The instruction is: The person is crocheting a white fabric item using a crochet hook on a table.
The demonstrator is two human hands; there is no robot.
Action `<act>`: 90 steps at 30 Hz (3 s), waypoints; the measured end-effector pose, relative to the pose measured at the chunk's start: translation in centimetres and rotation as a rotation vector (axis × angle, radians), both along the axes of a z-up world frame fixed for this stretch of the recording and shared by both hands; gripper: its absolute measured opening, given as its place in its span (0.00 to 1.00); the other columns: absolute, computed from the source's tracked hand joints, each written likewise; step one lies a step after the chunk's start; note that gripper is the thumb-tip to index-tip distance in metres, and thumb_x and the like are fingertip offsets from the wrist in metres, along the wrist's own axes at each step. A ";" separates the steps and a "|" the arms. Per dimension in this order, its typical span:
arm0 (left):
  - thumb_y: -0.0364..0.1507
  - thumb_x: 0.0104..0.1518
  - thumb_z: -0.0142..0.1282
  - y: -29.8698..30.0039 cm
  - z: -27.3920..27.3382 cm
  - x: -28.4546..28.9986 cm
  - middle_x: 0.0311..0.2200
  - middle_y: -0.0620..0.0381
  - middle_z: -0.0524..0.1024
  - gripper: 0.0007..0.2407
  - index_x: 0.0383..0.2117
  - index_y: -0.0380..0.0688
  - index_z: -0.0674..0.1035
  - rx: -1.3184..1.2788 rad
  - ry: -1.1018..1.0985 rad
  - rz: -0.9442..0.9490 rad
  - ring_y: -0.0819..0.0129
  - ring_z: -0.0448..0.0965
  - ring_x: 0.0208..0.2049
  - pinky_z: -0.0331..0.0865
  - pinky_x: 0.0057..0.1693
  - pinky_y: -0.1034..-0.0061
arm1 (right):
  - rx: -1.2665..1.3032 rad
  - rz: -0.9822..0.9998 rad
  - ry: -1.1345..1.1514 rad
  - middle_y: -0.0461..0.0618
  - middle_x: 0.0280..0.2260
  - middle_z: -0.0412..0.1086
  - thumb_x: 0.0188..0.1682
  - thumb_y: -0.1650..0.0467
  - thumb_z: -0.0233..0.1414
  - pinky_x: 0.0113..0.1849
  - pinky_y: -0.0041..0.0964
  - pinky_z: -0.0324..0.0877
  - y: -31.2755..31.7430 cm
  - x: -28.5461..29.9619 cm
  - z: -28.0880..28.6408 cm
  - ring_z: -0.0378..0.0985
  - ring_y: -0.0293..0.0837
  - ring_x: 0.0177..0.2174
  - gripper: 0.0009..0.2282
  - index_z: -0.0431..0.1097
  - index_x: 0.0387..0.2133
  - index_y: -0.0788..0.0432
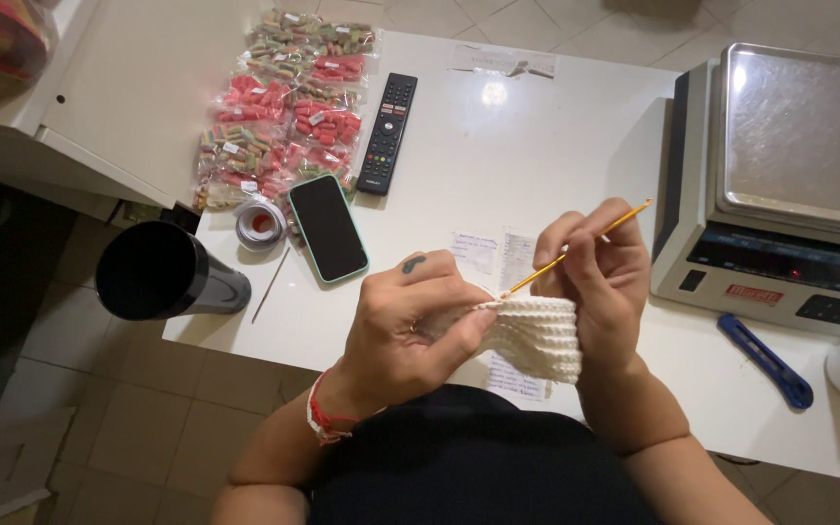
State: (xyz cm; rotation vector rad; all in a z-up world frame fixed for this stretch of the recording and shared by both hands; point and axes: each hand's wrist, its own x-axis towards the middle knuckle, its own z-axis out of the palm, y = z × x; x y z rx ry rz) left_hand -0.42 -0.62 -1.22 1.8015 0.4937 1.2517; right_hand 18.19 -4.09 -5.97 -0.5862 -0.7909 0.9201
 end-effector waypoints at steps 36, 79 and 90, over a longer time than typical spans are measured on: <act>0.26 0.56 0.65 0.7 0.2 -0.2 0.18 0.59 0.68 0.02 0.31 0.43 0.86 -0.193 -0.034 -0.161 0.82 0.64 0.23 0.58 0.28 0.82 | 0.178 -0.037 -0.176 0.57 0.25 0.74 0.50 0.66 0.61 0.37 0.36 0.67 0.8 2.0 -0.1 0.73 0.42 0.28 0.11 0.65 0.31 0.55; 0.31 0.66 0.48 5.6 1.0 0.1 0.12 0.56 0.73 0.11 0.25 0.45 0.79 -0.410 -0.242 -0.324 0.78 0.78 0.18 0.74 0.25 0.81 | -0.250 0.556 -0.721 0.59 0.40 0.75 0.41 0.69 0.63 0.42 0.46 0.75 5.2 2.6 -11.9 0.79 0.50 0.37 0.17 0.72 0.43 0.64; 0.29 0.61 0.54 3.6 2.6 -8.9 0.19 0.64 0.72 0.07 0.25 0.48 0.80 -0.284 -0.471 -0.101 0.77 0.67 0.20 0.59 0.26 0.80 | -0.486 0.471 -1.560 0.51 0.34 0.78 0.51 0.71 0.57 0.37 0.41 0.70 9.8 5.0 -11.1 0.78 0.47 0.33 0.05 0.79 0.33 0.59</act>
